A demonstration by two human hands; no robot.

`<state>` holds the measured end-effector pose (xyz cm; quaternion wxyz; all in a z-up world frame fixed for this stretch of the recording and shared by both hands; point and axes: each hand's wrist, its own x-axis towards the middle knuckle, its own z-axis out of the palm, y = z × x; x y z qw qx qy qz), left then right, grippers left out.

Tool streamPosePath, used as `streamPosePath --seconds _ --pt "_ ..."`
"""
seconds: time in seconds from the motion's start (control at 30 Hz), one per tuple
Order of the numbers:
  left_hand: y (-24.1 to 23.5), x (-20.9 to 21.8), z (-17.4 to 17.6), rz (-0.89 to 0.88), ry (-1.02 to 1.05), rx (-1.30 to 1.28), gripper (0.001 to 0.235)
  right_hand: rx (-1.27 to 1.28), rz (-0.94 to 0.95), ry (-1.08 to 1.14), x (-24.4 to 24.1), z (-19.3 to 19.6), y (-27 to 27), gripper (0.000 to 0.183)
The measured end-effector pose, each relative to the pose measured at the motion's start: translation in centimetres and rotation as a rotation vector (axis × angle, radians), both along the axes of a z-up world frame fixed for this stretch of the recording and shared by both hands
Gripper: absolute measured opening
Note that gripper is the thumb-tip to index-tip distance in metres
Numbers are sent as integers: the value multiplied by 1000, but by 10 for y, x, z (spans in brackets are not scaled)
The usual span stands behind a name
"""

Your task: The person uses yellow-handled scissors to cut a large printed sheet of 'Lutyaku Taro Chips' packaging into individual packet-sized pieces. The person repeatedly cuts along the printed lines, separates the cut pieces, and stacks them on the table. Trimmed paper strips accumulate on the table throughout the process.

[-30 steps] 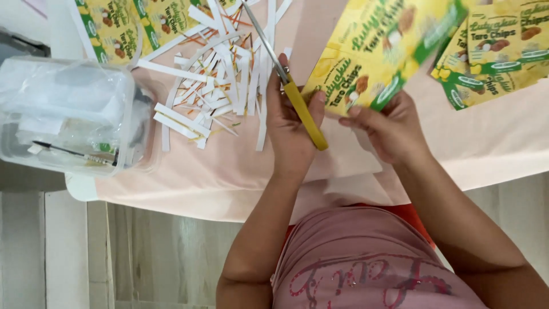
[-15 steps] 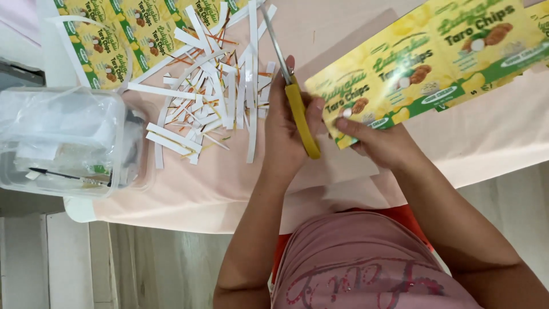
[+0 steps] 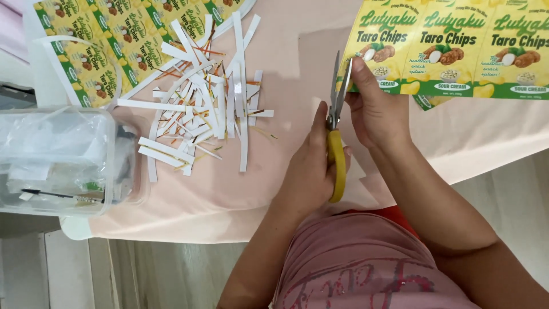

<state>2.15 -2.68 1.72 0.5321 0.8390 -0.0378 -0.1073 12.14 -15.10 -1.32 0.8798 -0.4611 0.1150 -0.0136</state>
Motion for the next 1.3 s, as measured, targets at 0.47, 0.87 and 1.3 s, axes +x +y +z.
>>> streamPosePath --seconds 0.47,0.87,1.3 --pt "5 0 -10 -1 -52 67 81 -36 -6 54 0 -2 1 56" --pt "8 2 -5 4 -46 67 82 -22 -7 52 1 0 4 57" --pt "9 2 -8 -2 -57 74 81 -24 19 44 -1 3 4 54"
